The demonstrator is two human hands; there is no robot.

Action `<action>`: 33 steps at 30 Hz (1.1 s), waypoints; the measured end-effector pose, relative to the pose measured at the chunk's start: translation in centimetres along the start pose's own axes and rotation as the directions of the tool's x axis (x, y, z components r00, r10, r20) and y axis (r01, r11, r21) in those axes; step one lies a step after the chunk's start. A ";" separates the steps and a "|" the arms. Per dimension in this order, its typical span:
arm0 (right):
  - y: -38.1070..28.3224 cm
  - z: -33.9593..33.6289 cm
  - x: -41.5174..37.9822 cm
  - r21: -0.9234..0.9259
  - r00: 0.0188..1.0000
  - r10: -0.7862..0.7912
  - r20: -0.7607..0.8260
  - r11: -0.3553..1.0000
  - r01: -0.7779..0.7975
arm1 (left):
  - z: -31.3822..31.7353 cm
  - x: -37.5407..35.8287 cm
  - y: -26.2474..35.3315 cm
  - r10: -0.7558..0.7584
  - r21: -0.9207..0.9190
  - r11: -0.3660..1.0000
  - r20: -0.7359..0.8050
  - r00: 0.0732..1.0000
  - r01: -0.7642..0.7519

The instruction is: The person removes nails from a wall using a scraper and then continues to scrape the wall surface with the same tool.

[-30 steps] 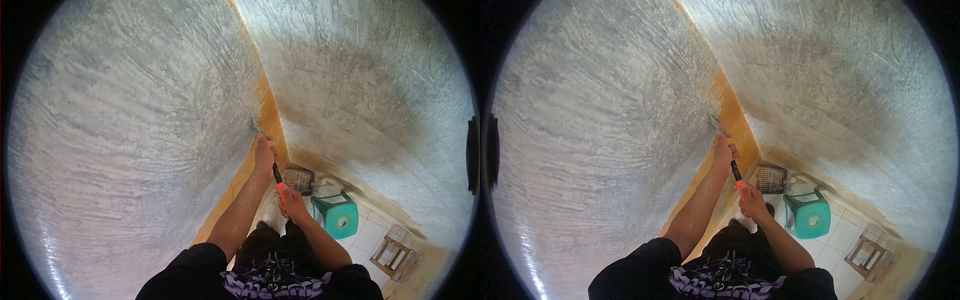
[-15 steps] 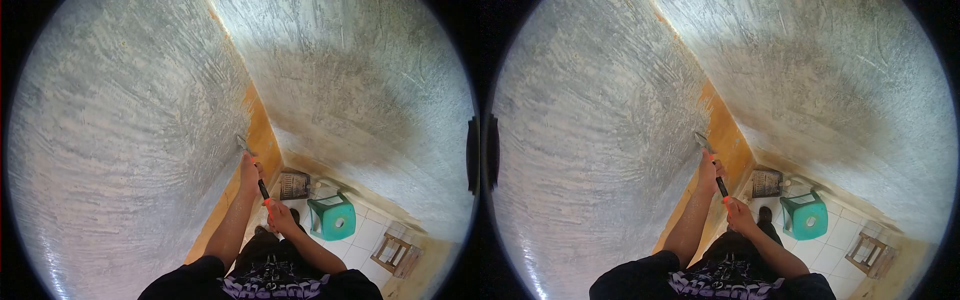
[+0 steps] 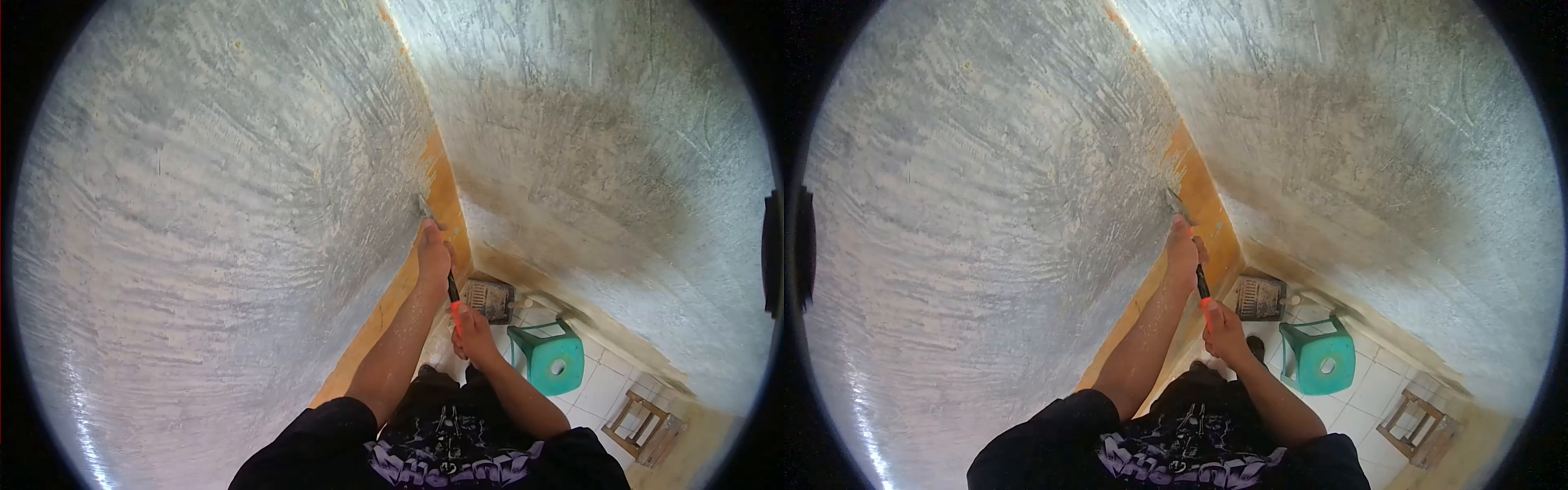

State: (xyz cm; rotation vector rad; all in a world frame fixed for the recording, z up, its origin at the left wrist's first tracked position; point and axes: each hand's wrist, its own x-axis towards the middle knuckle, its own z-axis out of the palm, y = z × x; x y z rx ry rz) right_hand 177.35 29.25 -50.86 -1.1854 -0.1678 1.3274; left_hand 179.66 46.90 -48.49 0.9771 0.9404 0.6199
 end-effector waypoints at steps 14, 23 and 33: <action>1.8 0.3 -1.4 -0.153 0.997 -0.074 -0.021 0.986 0.070 | -1.3 -2.7 0.6 -0.054 -0.065 0.997 -0.037 0.998 0.052; 1.3 0.3 -1.0 -0.052 0.999 -0.030 0.034 0.998 0.032 | -1.5 -1.8 -0.2 0.000 -0.020 1.000 -0.037 0.999 -0.001; 3.2 -0.3 0.2 -0.054 0.999 -0.033 0.017 0.998 0.034 | -0.9 -0.9 -0.6 0.046 0.059 0.997 -0.067 0.997 -0.042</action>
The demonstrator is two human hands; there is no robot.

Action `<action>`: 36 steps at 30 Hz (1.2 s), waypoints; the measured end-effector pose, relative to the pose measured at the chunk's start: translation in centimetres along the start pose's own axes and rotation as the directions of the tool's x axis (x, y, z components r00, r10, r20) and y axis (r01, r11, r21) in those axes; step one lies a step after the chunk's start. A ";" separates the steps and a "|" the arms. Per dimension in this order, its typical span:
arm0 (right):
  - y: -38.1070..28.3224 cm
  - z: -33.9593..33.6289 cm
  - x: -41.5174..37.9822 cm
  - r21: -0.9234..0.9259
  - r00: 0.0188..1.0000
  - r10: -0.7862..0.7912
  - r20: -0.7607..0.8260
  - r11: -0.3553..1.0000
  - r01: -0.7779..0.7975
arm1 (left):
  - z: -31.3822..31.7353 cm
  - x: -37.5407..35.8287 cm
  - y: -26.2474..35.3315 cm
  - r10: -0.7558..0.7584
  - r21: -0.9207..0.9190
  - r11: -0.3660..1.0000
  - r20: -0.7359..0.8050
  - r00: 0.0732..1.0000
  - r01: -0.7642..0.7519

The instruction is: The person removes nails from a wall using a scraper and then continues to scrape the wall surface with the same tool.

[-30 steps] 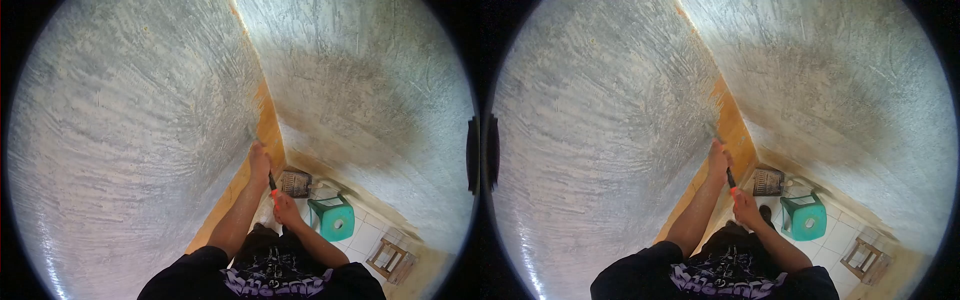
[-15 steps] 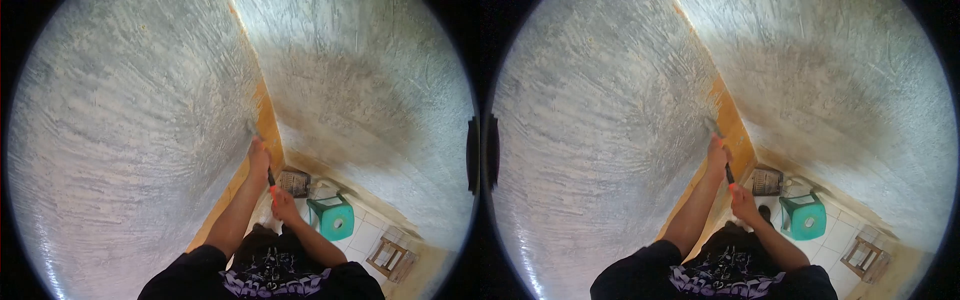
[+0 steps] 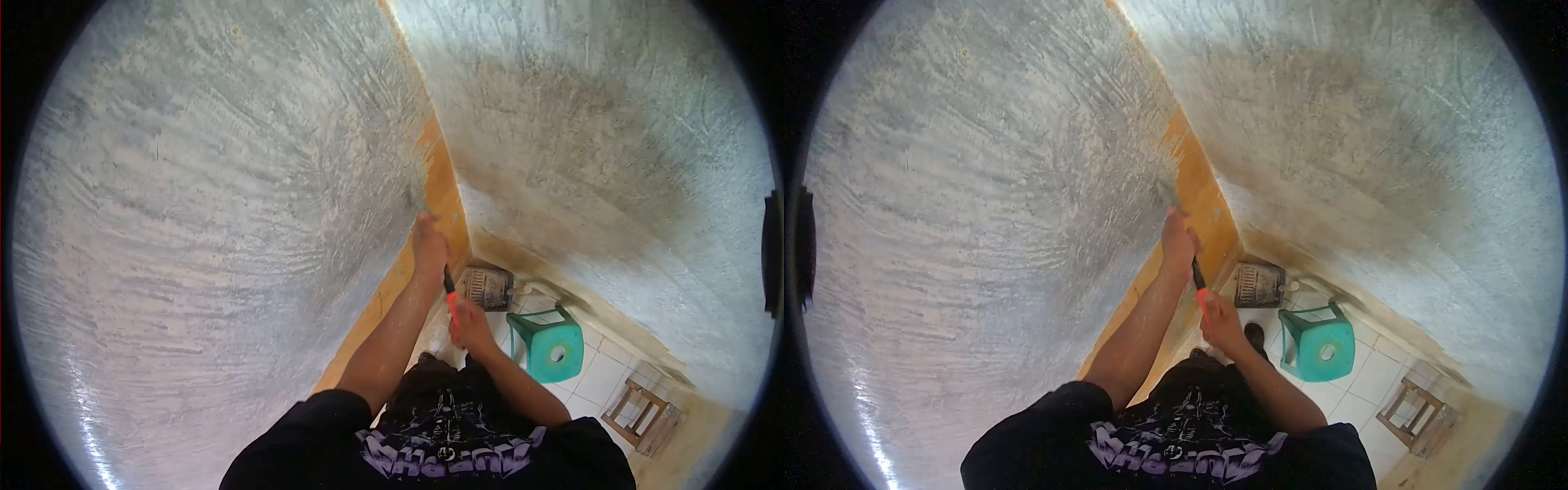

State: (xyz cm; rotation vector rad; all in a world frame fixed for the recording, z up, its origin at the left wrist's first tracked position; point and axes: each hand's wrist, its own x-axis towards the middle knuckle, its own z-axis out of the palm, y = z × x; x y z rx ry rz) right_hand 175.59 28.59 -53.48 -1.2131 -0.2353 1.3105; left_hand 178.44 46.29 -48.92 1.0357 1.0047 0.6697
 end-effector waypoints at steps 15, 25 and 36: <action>0.3 -0.7 -0.7 0.567 0.888 0.293 0.355 0.687 -0.454 | -0.2 -1.1 1.0 0.033 0.510 0.855 0.118 0.992 -0.089; -0.5 0.0 0.5 0.527 0.883 0.317 0.347 0.713 -0.463 | -0.7 1.5 -0.3 0.116 0.585 0.792 0.140 0.983 -0.176; -0.8 -2.1 0.5 0.492 0.847 0.348 0.403 0.697 -0.521 | 0.3 1.4 -0.1 0.013 0.510 0.858 0.098 0.995 -0.062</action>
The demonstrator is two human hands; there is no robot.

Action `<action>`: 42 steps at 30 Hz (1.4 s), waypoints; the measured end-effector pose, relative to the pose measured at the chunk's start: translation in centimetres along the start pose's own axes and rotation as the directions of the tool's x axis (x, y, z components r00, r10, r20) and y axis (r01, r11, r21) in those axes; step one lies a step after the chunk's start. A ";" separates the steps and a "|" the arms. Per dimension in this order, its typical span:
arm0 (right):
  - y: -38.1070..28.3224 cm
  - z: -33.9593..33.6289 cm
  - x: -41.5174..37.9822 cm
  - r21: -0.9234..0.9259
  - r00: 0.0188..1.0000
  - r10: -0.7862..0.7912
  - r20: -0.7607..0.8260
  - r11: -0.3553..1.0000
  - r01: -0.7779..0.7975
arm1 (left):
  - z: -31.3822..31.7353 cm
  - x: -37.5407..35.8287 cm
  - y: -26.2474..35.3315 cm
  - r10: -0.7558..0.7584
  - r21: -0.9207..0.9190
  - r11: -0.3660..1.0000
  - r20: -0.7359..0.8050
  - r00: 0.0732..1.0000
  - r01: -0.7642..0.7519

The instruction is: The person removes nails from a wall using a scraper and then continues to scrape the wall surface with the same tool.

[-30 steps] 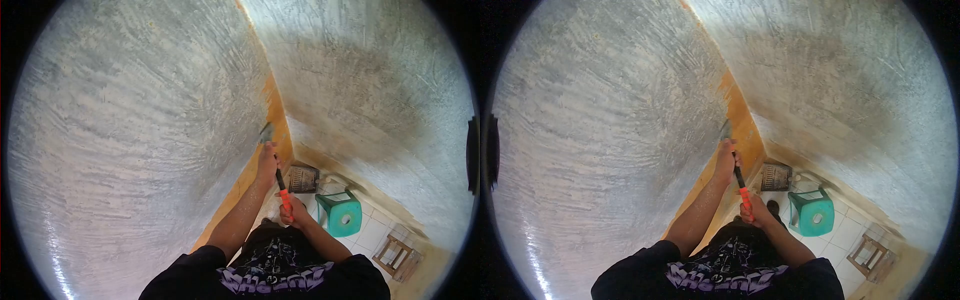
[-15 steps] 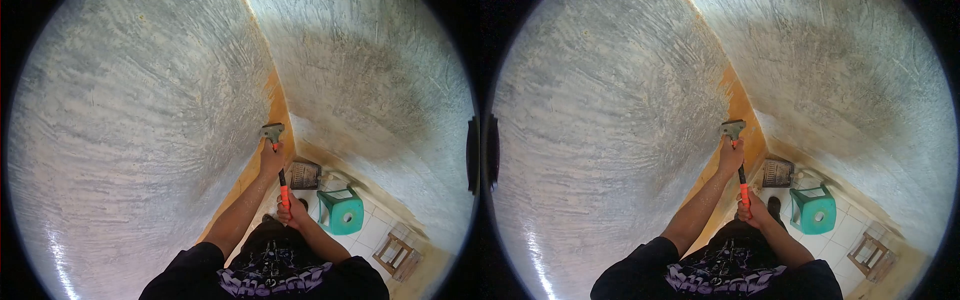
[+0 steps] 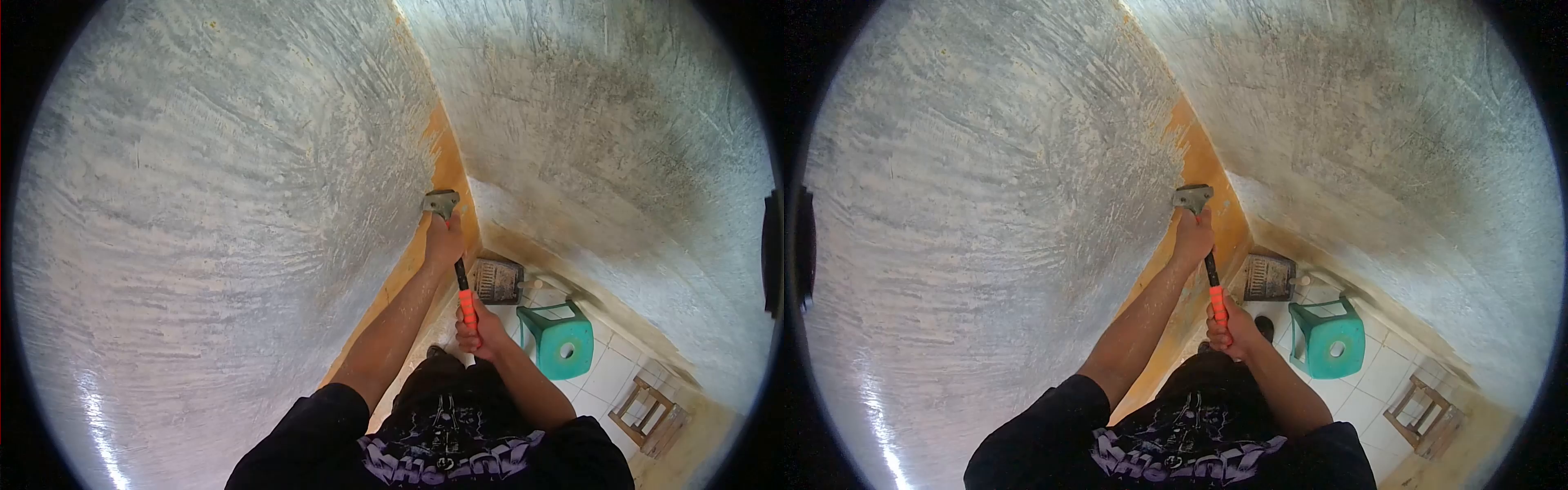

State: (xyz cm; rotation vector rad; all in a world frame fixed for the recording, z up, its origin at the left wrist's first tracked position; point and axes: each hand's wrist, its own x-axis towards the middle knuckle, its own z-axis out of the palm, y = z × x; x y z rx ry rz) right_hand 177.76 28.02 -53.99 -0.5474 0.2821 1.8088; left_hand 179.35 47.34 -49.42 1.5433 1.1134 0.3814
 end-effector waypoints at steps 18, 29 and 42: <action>-0.5 1.0 -0.3 -0.025 1.000 0.001 -0.024 1.000 -0.002 | 0.4 0.7 0.3 -0.010 -0.080 0.997 -0.046 0.999 0.006; 0.1 0.3 -0.2 -0.025 0.999 -0.023 -0.047 0.999 0.022 | 0.6 2.4 -2.3 -0.012 0.048 0.999 -0.101 0.995 0.017; 0.3 0.1 0.3 -0.043 0.999 0.007 -0.046 0.999 -0.009 | 1.0 3.1 -5.7 0.082 -0.057 0.994 -0.147 0.986 -0.091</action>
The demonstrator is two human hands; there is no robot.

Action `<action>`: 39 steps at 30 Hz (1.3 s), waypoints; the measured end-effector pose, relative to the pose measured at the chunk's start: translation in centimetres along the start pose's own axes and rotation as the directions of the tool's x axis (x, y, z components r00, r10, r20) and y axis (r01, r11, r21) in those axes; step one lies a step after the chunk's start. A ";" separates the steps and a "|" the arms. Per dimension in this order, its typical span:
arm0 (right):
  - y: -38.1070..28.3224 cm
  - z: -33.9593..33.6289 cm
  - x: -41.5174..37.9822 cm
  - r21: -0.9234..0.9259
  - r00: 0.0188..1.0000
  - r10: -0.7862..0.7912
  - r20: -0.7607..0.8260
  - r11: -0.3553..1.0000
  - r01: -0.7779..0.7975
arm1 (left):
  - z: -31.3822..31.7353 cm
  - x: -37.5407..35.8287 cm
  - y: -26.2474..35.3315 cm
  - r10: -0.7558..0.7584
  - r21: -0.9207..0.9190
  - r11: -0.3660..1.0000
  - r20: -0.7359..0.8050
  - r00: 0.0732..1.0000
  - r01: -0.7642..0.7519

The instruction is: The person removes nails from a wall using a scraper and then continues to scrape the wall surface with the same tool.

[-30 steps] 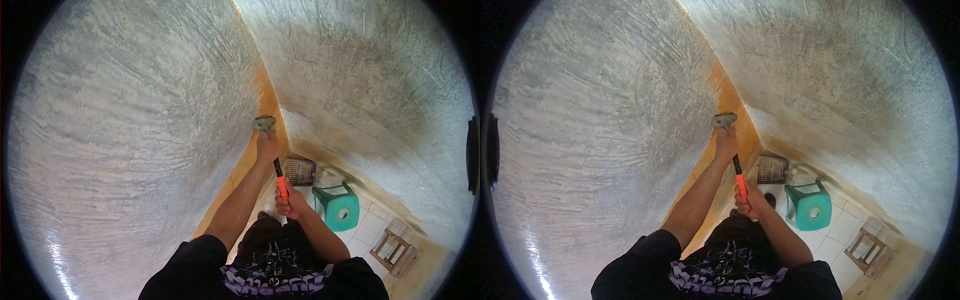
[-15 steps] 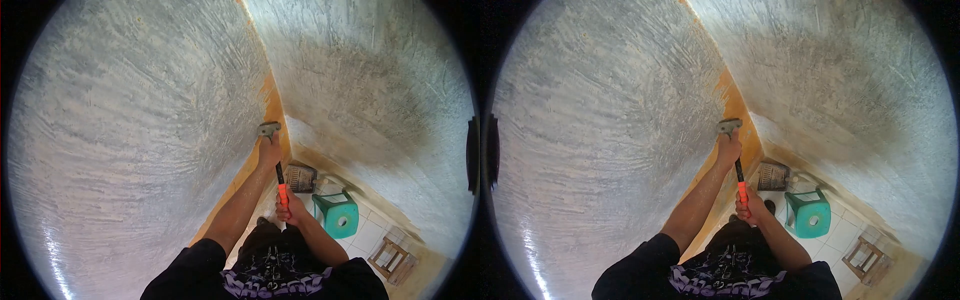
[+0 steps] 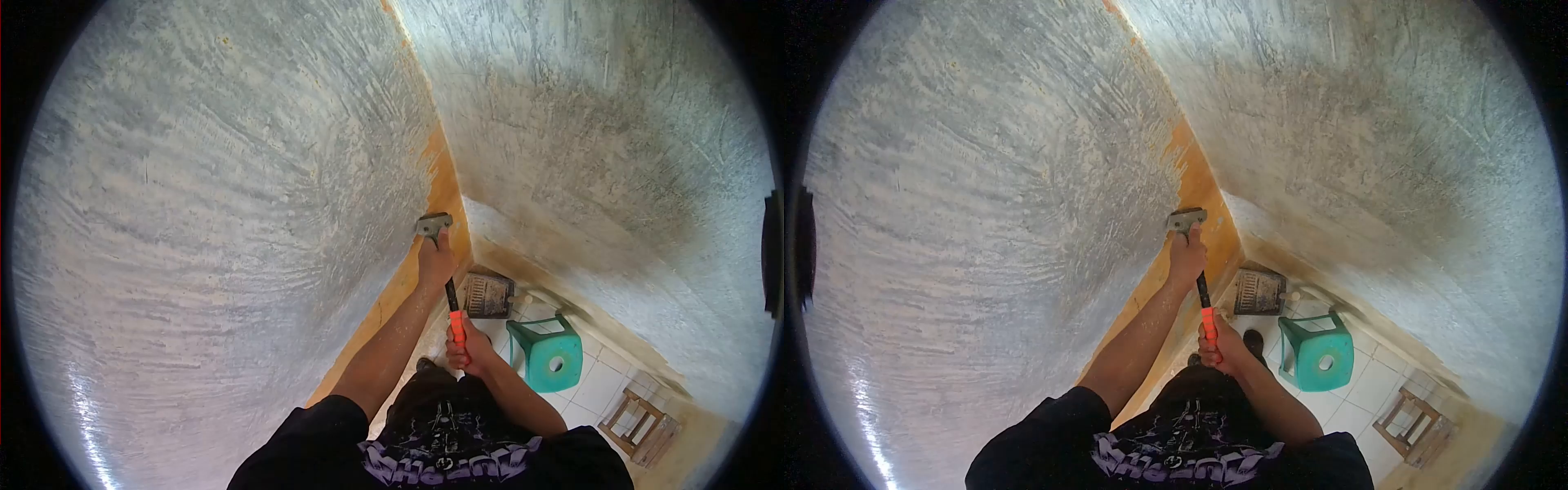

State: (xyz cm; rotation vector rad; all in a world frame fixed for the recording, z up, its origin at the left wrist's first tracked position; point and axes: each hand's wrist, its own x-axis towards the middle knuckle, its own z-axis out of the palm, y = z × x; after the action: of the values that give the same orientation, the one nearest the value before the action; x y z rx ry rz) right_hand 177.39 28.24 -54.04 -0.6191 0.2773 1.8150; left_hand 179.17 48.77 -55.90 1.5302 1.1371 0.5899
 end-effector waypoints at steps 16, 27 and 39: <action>-0.9 0.6 0.6 0.005 0.997 -0.054 0.056 0.999 0.054 | 0.2 2.4 2.0 0.058 0.020 0.998 0.043 0.997 -0.059; -0.3 0.2 0.5 0.017 1.000 -0.017 0.022 1.000 0.016 | 0.1 1.5 -0.1 0.091 -0.033 0.995 0.013 0.996 -0.091; -0.8 0.2 0.4 -0.013 0.999 -0.013 0.042 1.000 0.013 | 0.1 2.0 -0.8 0.071 -0.072 0.995 0.009 0.997 -0.070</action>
State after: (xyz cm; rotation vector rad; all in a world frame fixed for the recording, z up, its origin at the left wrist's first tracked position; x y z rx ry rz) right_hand 177.96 28.94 -53.96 -0.5900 0.2326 1.8166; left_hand 179.84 50.47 -57.07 1.5154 1.0459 0.6616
